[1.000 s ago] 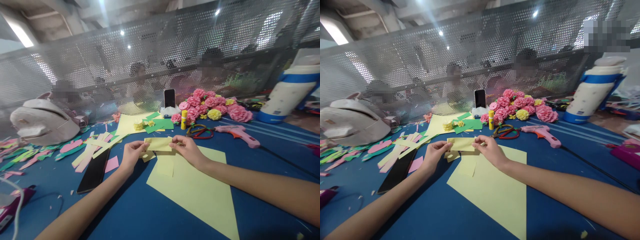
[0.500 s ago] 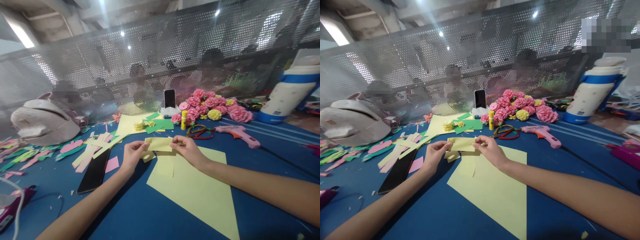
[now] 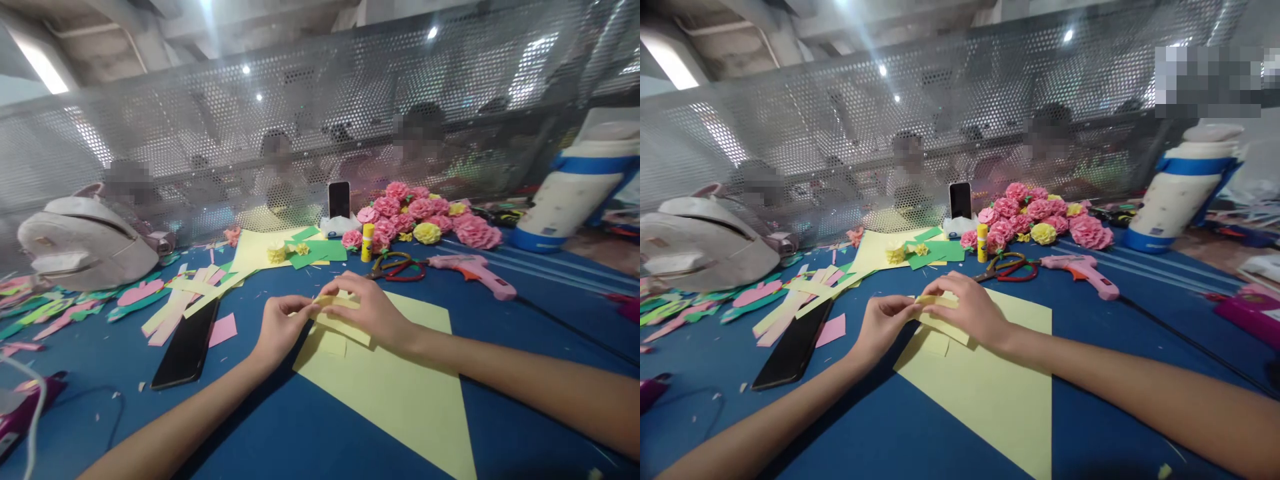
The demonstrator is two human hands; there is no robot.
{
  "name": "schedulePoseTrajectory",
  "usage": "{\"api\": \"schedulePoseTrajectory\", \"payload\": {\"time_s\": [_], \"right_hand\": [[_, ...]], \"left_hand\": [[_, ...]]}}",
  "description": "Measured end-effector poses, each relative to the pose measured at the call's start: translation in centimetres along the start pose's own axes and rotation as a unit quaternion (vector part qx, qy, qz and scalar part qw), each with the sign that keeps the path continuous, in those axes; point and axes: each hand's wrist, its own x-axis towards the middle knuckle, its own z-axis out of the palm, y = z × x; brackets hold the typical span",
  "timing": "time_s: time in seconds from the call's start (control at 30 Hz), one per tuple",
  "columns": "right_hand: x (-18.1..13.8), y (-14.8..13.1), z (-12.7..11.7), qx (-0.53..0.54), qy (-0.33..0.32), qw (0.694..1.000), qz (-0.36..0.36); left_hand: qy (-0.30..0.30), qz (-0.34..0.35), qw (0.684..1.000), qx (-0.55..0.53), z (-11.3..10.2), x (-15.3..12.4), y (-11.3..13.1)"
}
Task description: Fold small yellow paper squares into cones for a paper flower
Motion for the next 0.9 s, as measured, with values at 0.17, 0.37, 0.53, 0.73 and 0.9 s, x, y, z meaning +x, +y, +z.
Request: {"api": "schedulePoseTrajectory", "payload": {"time_s": [0.17,0.37,0.53,0.73,0.9], "right_hand": [[0.2,-1.3,-0.2,-0.027,-0.014,0.999,-0.040],[0.7,-1.8,-0.9,-0.025,-0.010,0.999,-0.046],[1.2,-2.2,-1.1,0.006,0.011,1.000,-0.005],[1.5,-1.8,-1.6,0.062,0.046,0.996,0.035],[1.8,-1.6,-2.6,0.085,0.078,0.992,0.053]], "left_hand": [[-0.010,0.034,0.999,0.023,0.6,-0.6,1.4],[0.008,0.049,0.998,0.031,1.0,-0.7,1.8],[0.029,0.050,0.998,0.013,0.9,-0.5,2.6],[0.044,0.045,0.998,-0.010,0.0,-0.3,3.2],[0.056,0.046,0.996,-0.046,-0.8,0.1,3.4]]}}
